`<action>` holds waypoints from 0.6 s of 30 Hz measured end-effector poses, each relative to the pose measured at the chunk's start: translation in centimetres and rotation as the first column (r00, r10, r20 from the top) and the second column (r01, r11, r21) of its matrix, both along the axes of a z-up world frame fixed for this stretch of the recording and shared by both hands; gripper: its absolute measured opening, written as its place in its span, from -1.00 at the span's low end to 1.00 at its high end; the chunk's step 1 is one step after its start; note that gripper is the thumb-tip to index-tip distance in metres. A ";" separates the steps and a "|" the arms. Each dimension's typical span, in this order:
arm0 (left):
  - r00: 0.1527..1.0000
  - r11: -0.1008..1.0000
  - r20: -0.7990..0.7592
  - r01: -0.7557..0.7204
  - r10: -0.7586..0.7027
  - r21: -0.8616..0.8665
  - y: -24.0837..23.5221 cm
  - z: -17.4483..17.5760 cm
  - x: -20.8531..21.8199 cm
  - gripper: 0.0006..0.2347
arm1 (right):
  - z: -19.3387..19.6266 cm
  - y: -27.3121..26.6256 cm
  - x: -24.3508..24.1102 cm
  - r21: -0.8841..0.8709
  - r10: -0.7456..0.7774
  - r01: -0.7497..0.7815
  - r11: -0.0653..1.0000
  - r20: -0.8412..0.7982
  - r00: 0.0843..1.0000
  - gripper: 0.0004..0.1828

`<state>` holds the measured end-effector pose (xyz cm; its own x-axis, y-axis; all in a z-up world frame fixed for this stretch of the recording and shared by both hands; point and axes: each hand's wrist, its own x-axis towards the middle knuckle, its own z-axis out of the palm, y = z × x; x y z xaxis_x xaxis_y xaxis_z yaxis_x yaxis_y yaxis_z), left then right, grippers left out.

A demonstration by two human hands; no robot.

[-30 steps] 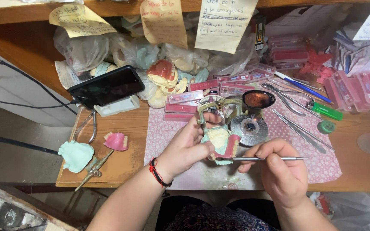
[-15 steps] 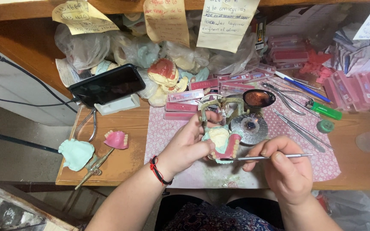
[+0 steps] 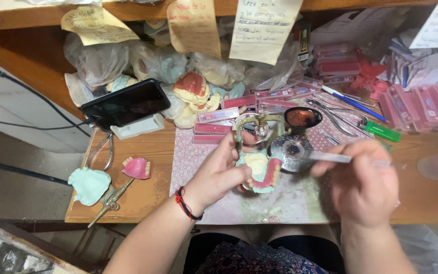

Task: The person holds a dental prosthesis in a metal holder and uses a fine brush to apply a substance to the pink gum area. They repeatedly dip the brush into a small container and continue applying the material to the prosthesis surface.

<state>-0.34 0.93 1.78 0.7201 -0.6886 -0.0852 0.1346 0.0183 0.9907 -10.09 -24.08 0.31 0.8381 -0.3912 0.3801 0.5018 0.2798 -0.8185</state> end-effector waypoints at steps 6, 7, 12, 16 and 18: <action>0.999 0.986 0.041 -0.009 0.016 -0.168 1.2 2.0 -0.9 -0.57 | -0.6 -3.7 3.7 -0.004 -0.192 0.200 0.980 -0.297 0.935 -0.74; 0.999 0.986 0.040 -0.008 0.015 -0.167 1.4 2.4 -1.3 -0.57 | -0.8 -3.7 3.7 -0.004 -0.193 0.201 0.980 -0.298 0.935 -0.74; 0.994 0.990 -0.051 -0.101 0.097 -0.098 2.1 1.9 -2.9 -0.55 | -1.6 -3.9 4.2 0.003 -0.174 0.184 0.983 -0.304 0.936 -0.77; 0.993 0.981 0.012 -0.113 0.116 -0.159 1.5 -1.5 -2.3 -0.53 | -1.7 -4.0 3.8 0.057 -0.172 0.198 0.979 -0.301 0.938 -0.71; 0.987 0.935 -0.015 -0.157 0.160 -0.317 1.1 -3.4 -1.9 -0.54 | -2.2 -4.4 3.2 0.205 -0.093 0.146 0.968 -0.247 0.964 -0.76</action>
<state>-2.24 1.98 -1.64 0.8217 -0.5557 0.1265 0.0938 0.3508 0.9318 -6.84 -28.45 -1.85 0.8349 -0.5456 0.0727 0.3447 0.4153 -0.8418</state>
